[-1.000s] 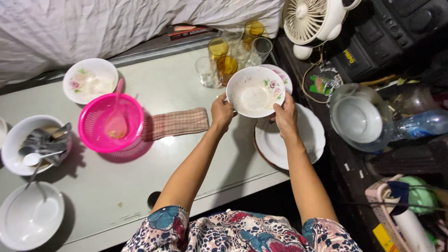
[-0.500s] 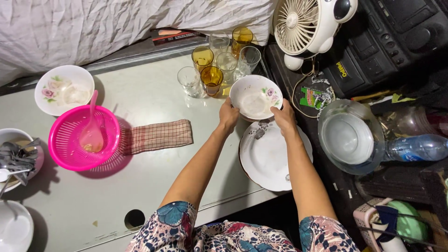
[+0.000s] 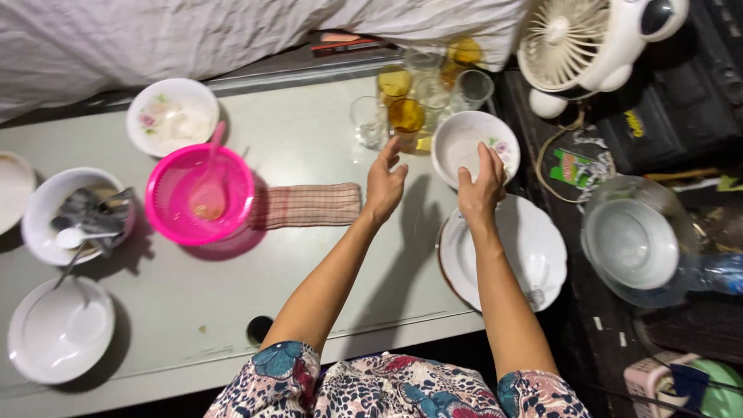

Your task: Organizing and sorting various plates, bowls, glasses, and cutlery on a table.

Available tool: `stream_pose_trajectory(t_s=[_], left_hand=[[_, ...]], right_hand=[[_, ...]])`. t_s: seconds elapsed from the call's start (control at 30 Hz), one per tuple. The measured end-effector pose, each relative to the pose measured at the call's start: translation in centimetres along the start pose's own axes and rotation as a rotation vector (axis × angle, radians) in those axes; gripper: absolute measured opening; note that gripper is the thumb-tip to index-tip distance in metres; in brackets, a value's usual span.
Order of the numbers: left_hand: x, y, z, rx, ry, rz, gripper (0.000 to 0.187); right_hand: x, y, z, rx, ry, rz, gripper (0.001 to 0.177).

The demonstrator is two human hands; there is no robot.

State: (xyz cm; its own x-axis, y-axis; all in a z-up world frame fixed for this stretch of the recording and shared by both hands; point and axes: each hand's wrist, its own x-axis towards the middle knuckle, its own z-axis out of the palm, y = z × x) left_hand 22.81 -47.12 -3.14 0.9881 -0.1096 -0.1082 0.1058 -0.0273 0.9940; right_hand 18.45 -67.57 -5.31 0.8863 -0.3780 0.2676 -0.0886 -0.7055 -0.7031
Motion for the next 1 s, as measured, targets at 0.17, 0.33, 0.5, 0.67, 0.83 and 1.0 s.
stream_pose_trajectory(t_s=[0.17, 0.33, 0.5, 0.67, 0.83, 1.0], left_hand=[[-1.6, 1.7, -10.2, -0.039, 0.231, 0.254, 0.053], [-3.1, 3.3, -22.5, -0.032, 0.446, 0.383, 0.048], [-4.5, 4.8, -33.8, -0.008, 0.524, 0.388, 0.055], [-2.7, 0.7, -43.3, -0.081, 0.508, 0.341, 0.058], [-0.8, -0.4, -48.7, -0.317, 0.403, 0.275, 0.068], [1.3, 0.5, -51.3, -0.329, 0.355, -0.050, 0.082]], right_hand=[[-2.5, -9.8, 3.7, 0.181, -0.023, -0.208, 0.054], [-4.4, -18.3, 9.3, 0.392, -0.167, -0.187, 0.051], [-6.8, -29.2, 13.0, 0.448, -0.369, -0.116, 0.048], [-7.9, -33.0, 21.1, 0.408, -0.414, -0.292, 0.047], [-5.8, -35.8, 27.5, 0.241, -0.393, -0.405, 0.049], [-1.5, -36.2, 33.8, 0.092, -0.411, -0.439, 0.054]])
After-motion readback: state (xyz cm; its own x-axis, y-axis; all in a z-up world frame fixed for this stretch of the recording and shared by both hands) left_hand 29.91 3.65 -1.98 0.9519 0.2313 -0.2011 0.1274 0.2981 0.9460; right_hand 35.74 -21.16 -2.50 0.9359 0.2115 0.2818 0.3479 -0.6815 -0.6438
